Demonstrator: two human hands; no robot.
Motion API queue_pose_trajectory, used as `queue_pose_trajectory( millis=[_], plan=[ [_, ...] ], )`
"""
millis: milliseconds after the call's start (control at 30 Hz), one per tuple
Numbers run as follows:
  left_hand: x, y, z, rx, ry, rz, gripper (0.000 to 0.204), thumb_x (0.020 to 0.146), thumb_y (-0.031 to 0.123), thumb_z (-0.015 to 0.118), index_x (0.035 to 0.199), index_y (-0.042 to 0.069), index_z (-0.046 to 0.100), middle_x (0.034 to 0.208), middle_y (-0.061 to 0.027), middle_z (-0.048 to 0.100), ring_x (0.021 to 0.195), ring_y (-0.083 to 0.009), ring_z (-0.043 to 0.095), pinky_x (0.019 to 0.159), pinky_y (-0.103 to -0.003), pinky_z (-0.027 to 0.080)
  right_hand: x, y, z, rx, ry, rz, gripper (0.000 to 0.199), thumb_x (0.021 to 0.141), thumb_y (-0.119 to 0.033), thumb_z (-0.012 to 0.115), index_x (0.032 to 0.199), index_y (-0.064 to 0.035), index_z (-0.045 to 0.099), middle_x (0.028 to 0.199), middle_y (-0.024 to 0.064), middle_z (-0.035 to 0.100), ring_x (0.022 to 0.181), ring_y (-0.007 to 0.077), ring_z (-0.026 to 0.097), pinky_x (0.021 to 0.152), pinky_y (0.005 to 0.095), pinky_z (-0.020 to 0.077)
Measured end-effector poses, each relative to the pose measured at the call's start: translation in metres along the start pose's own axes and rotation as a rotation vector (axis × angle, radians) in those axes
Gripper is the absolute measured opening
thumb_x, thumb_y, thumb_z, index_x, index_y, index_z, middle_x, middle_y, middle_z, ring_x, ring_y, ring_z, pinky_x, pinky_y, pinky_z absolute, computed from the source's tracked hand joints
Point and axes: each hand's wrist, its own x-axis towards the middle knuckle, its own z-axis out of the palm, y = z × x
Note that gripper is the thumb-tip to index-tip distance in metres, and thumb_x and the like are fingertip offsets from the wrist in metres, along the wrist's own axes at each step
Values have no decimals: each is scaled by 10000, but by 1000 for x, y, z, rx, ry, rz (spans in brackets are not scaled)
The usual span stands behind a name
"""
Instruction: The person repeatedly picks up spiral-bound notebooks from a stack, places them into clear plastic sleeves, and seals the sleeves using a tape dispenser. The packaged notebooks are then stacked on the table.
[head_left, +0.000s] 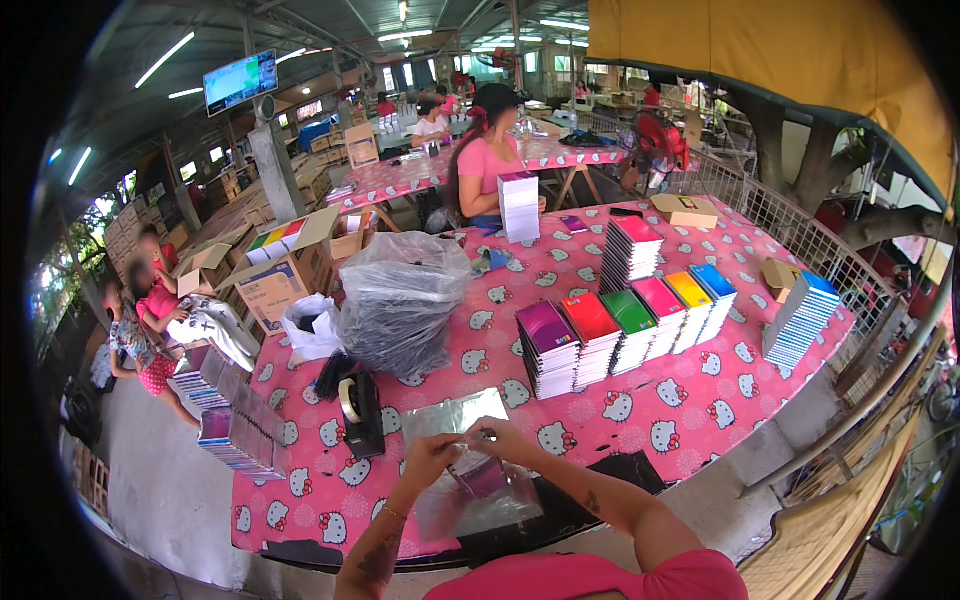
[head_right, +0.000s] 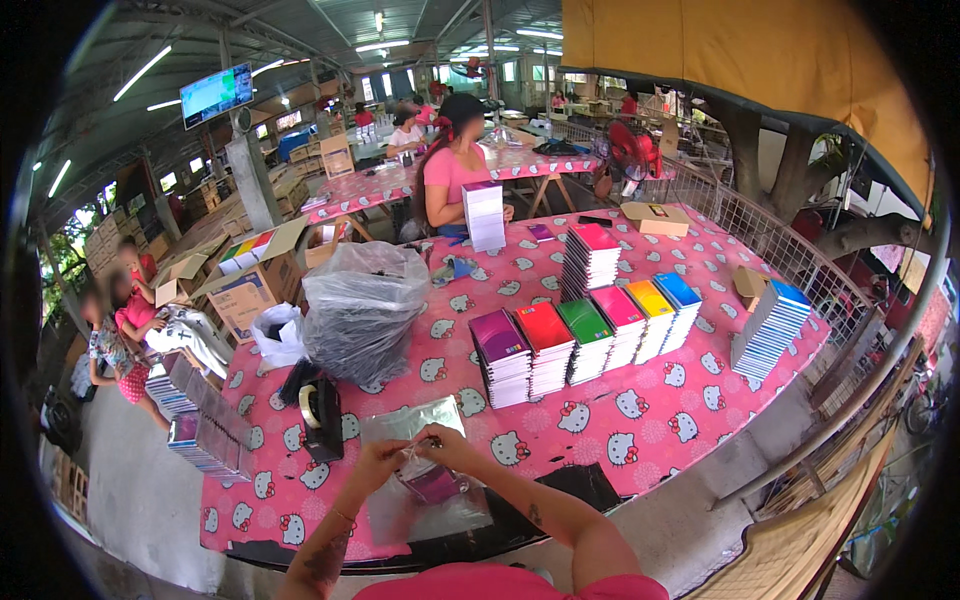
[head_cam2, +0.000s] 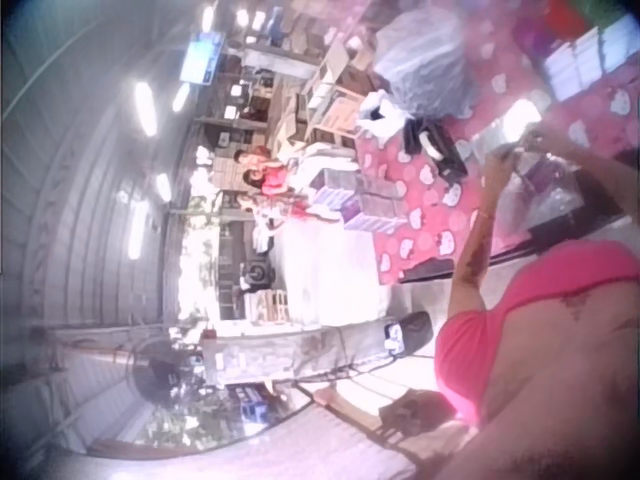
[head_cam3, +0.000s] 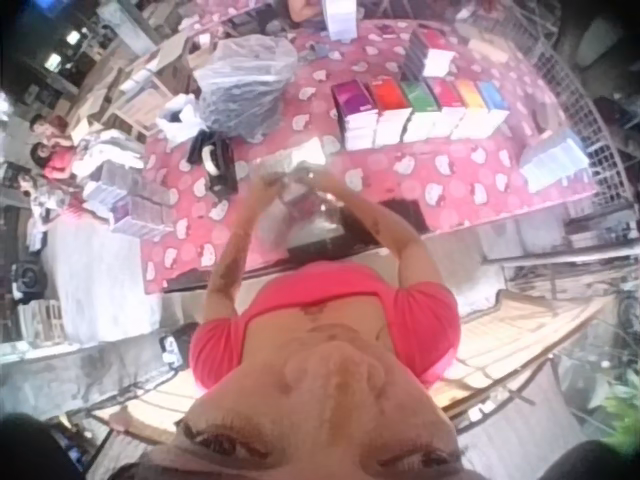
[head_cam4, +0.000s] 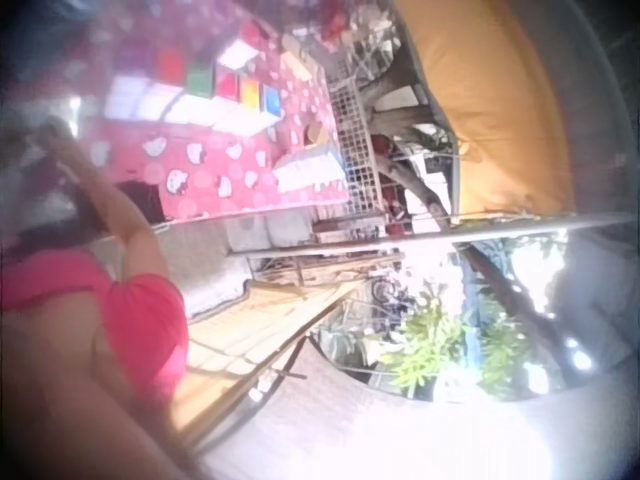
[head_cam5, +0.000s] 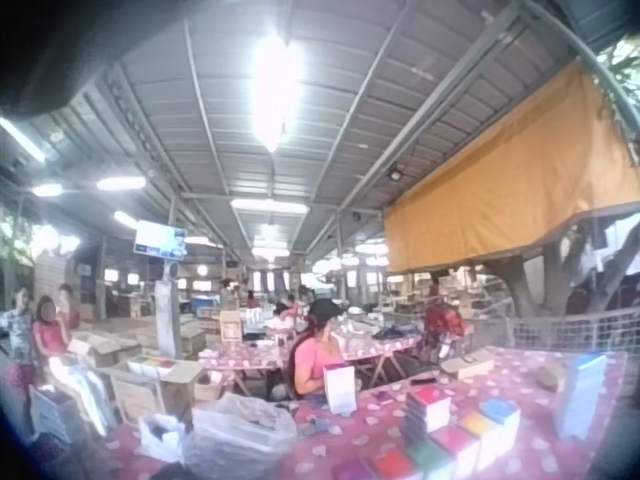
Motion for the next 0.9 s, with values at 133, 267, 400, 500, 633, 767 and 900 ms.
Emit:
queue_pose_trajectory(
  millis=[133, 267, 400, 500, 633, 767, 900],
  plan=[
    [-19, 19, 7, 106, 97, 176, 310, 924, 204, 689, 1150, -8, 699, 1057, -138, 724, 971, -153, 664, 768, -307, 515, -8, -11, 5, -151, 83, -287, 452, 873, -258, 753, 1252, -51, 621, 1224, 92, 622, 1129, 214, 592, 1003, 360, 453],
    [-47, 63, 6, 801, 131, 539, 319, 897, 227, 710, 1150, 32, 697, 1286, -158, 627, 1168, -230, 600, 863, -371, 512, -38, -42, -3, -470, 93, -497, 396, 821, -235, 783, 1153, -64, 650, 1168, 93, 633, 1112, 273, 596, 960, 387, 461],
    [-50, 51, 15, 944, 118, 582, 336, 857, 256, 738, 1142, 81, 699, 1358, -155, 569, 1232, -289, 548, 909, -438, 496, -37, -20, -1, -651, 9, -642, 391, 822, -183, 755, 1179, -76, 637, 1139, 112, 616, 1093, 319, 584, 942, 416, 464],
    [-48, 49, 13, 674, 77, 400, 291, 854, 241, 734, 1100, 88, 708, 1205, -140, 636, 1110, -298, 608, 871, -439, 498, -37, -26, 4, -641, 49, -595, 325, 826, -134, 749, 1133, -81, 657, 1063, 81, 644, 1051, 279, 603, 898, 404, 458],
    [-24, 49, 8, 521, 55, 236, 239, 839, 235, 732, 1031, 93, 714, 926, -129, 697, 886, -319, 664, 746, -446, 506, -43, -41, 15, -525, 161, -437, 309, 835, -122, 727, 1122, -60, 629, 1046, 103, 638, 1020, 302, 600, 898, 422, 458],
    [-8, 57, 14, 652, 24, 149, 286, 815, 255, 755, 1016, 61, 695, 856, -156, 701, 736, -360, 668, 667, -445, 511, -37, -42, 20, -532, 204, -291, 376, 829, -101, 699, 1174, -42, 561, 1100, 142, 613, 1050, 350, 590, 893, 436, 467],
    [4, 62, 21, 880, 69, 137, 405, 821, 290, 767, 1083, 10, 637, 879, -165, 708, 746, -316, 689, 687, -403, 533, -27, -29, 18, -667, 368, -410, 436, 877, -147, 709, 1250, -32, 515, 1168, 124, 581, 1050, 293, 586, 927, 410, 466]
  ],
)
